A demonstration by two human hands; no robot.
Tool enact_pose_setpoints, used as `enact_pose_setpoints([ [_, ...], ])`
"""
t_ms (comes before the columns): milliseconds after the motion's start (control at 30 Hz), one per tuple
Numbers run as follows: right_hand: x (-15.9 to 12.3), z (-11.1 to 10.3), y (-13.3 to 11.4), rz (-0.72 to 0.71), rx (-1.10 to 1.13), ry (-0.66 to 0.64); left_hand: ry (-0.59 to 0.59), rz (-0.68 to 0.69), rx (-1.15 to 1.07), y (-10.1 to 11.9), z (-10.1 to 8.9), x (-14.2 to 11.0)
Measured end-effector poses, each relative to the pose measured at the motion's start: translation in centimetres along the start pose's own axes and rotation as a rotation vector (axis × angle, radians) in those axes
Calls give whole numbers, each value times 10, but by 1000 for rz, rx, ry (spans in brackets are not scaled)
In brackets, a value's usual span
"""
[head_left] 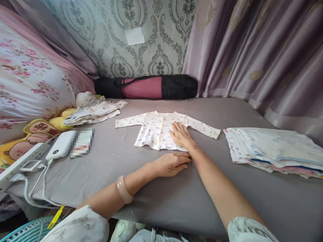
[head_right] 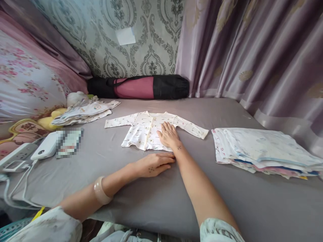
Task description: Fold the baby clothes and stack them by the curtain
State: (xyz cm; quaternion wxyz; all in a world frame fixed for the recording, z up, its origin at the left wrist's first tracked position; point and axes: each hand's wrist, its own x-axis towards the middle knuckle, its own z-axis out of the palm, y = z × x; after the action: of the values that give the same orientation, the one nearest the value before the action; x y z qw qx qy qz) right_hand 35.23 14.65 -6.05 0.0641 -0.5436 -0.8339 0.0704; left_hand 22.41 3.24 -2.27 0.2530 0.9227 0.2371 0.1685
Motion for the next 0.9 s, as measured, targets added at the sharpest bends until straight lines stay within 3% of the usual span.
enact_pose_setpoints([
  [67, -1, 0, 0, -4, 1, 5, 81, -124, -52, -4, -11, -13],
  [167, -4, -6, -3, -6, 14, 4, 332, -466, -27, -21, -30, -37],
  [267, -10, -13, -16, -17, 40, -4, 625, -819, 173, -50, -52, -66],
  [333, -14, -16, -29, -47, 74, -21, 694, -1003, 286, -69, -65, -85],
  [433, -18, -13, -46, -117, 113, -54, 659, -1215, 279, -89, -80, -102],
  [533, -18, -4, -53, -142, 108, -88, 567, -1308, 215, -93, -87, -105],
  [767, -17, 4, -50, -126, 91, -91, 456, -1331, 106, -82, -88, -90],
  [900, -17, 2, -52, -124, 97, -88, 445, -1294, 31, -88, -88, -89],
])
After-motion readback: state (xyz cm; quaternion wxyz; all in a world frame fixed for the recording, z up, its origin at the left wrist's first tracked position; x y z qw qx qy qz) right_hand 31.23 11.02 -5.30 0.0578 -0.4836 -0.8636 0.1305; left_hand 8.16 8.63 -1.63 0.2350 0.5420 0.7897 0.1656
